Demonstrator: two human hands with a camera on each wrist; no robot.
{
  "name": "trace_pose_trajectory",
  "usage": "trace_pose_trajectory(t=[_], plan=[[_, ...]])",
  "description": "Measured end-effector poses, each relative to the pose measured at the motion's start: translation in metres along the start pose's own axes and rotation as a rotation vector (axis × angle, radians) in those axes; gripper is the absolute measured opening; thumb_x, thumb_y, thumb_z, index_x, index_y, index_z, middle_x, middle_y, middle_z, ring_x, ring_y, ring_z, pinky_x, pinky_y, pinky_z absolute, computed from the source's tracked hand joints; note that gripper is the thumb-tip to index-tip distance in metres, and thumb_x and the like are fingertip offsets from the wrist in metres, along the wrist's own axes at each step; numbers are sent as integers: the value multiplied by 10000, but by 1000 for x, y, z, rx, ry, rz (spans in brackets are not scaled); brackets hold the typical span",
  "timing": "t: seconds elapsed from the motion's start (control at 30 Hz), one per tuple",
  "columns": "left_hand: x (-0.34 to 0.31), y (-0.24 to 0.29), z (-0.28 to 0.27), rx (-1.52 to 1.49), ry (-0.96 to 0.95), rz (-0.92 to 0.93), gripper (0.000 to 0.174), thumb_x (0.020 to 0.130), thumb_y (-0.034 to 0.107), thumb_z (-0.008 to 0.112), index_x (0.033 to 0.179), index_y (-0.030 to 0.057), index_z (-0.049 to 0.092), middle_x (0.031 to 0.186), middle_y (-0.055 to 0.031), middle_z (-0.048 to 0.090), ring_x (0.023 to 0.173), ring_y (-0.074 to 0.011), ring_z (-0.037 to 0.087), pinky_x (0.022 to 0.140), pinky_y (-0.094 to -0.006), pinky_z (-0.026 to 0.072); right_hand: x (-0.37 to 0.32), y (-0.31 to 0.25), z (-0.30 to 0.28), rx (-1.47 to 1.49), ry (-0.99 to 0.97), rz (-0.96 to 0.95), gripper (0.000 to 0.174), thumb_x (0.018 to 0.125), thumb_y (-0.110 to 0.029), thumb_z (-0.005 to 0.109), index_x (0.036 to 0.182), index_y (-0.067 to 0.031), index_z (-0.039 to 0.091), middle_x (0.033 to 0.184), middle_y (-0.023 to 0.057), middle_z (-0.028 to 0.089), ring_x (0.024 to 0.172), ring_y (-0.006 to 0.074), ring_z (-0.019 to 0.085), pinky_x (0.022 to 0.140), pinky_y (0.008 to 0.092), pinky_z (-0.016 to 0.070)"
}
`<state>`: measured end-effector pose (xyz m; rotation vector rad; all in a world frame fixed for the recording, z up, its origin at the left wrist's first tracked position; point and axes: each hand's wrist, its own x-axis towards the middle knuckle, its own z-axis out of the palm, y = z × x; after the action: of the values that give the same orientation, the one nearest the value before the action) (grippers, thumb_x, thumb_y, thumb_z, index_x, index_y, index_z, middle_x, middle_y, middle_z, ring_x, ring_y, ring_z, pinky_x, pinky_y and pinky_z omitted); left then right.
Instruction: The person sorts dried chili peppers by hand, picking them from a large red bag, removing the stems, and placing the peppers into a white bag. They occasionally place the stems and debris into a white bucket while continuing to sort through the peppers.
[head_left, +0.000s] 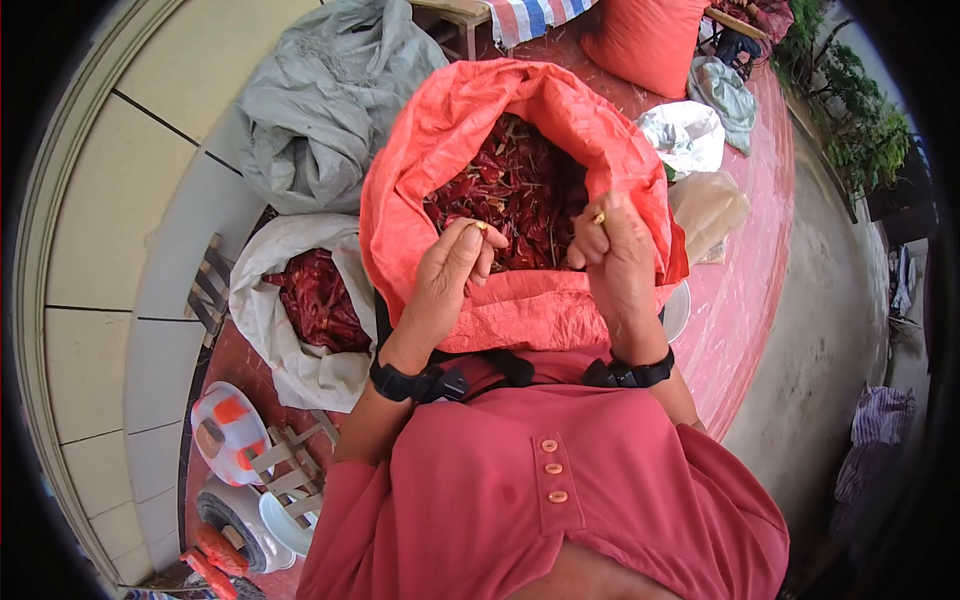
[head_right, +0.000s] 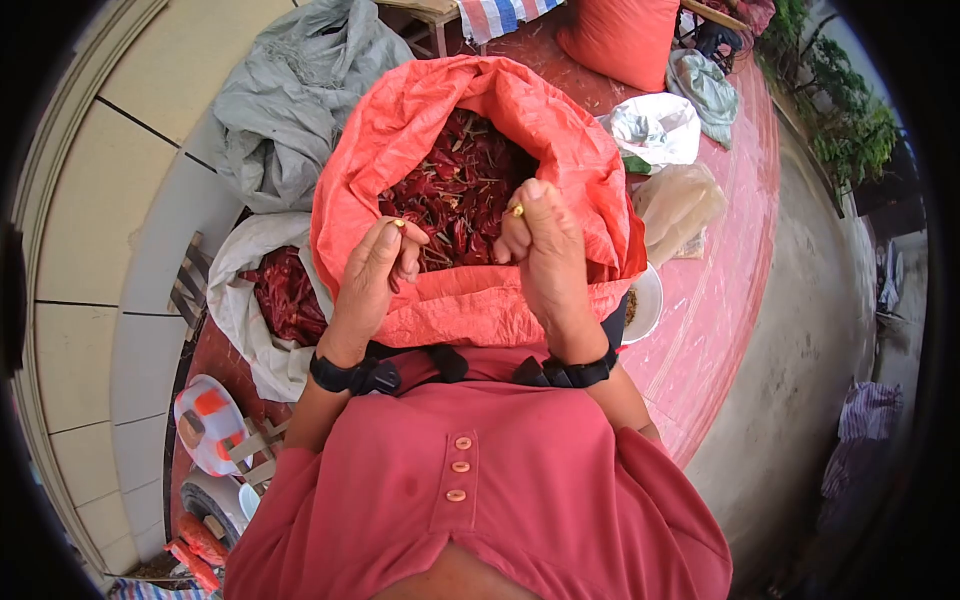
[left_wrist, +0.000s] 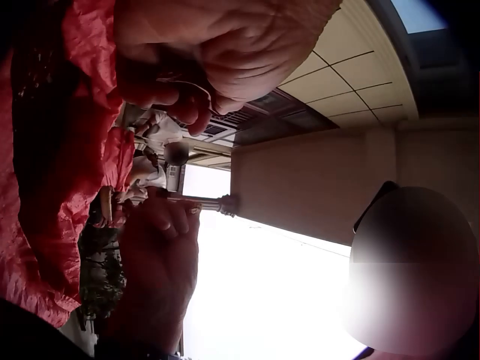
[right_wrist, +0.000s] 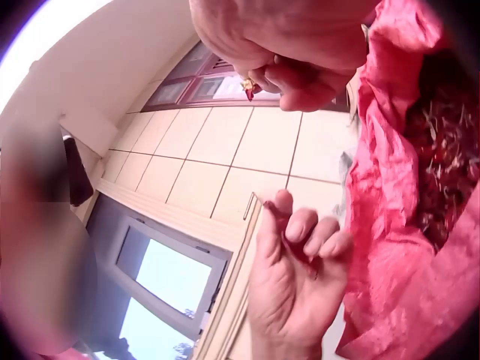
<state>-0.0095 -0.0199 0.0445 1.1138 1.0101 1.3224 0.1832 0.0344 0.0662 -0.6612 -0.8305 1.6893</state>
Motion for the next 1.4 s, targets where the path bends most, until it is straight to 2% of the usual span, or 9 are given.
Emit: trace_pose_trajectory(t=[0.17, 0.37, 0.47, 0.7, 0.8, 0.97, 1.17, 1.3, 1.4], plan=[[-35, 24, -59, 374, 484, 72, 260, 993, 218, 511, 1154, 43, 616, 967, 5, 582, 845, -59, 508, 791, -205, 415, -6, -41, -77, -966, 418, -655, 109, 990, -108, 508, 1012, -27, 578, 866, 27, 595, 716, 61, 542, 592, 204, 470], [-78, -44, -183, 788, 905, 14, 261, 926, 165, 590, 1139, 17, 617, 1079, -98, 639, 984, -181, 583, 920, -304, 431, -31, -35, -220, -1245, 781, -156, 133, 954, -144, 561, 1051, -62, 602, 904, 82, 638, 738, 105, 605, 605, 241, 490], [-96, -91, -232, 837, 950, -78, 267, 900, 163, 625, 1120, 12, 624, 1064, -103, 643, 965, -189, 588, 910, -308, 438, -45, -9, -306, -1889, 658, -200, 176, 943, -174, 576, 1085, -78, 620, 916, 91, 654, 737, 125, 634, 623, 266, 508], [-115, -162, -318, 710, 986, -276, 349, 876, 133, 654, 1187, -6, 582, 1082, -96, 628, 968, -180, 583, 891, -287, 441, -13, -35, -145, -1073, 508, -488, 141, 947, -78, 558, 1050, -12, 627, 896, 27, 633, 681, 69, 572, 634, 220, 481], [-102, -165, -317, 534, 1062, -230, 419, 864, 137, 652, 1240, -15, 543, 1152, -137, 607, 1039, -241, 576, 933, -331, 435, 14, -16, -100, -905, 112, -89, 152, 951, -69, 540, 1067, -15, 621, 863, -1, 631, 678, 57, 562, 624, 203, 459], [-73, -100, -248, 416, 889, -232, 419, 899, 117, 607, 1287, 0, 503, 1172, -126, 593, 1044, -205, 577, 905, -309, 453, 63, 68, -82, -1838, -109, 271, 277, 897, -189, 521, 1134, -52, 568, 990, 246, 662, 940, 372, 651, 799, 485, 500], [-47, -12, -114, 244, 606, -13, 247, 962, 106, 531, 1191, 17, 554, 1045, -74, 616, 894, -121, 600, 824, -259, 475, 105, 156, -133, -2029, -19, 142, 410, 897, -189, 520, 1261, 0, 514, 993, 276, 650, 855, 390, 672, 728, 473, 532], [-25, 4, -61, 140, 254, -31, 232, 957, 121, 539, 1158, 12, 578, 944, -48, 633, 845, -121, 613, 810, -258, 475, 81, 119, -108, -1193, 119, 330, 458, 933, -211, 553, 1323, 19, 489, 907, 136, 653, 651, 183, 658, 555, 279, 500], [7, -8, -34, 114, 15, -183, 310, 953, 169, 559, 1217, 7, 538, 1008, -61, 625, 909, -132, 609, 819, -263, 475, 53, 83, -80, -987, 101, 151, 403, 933, -191, 551, 1266, 35, 541, 872, 122, 669, 707, 160, 658, 627, 298, 517]])
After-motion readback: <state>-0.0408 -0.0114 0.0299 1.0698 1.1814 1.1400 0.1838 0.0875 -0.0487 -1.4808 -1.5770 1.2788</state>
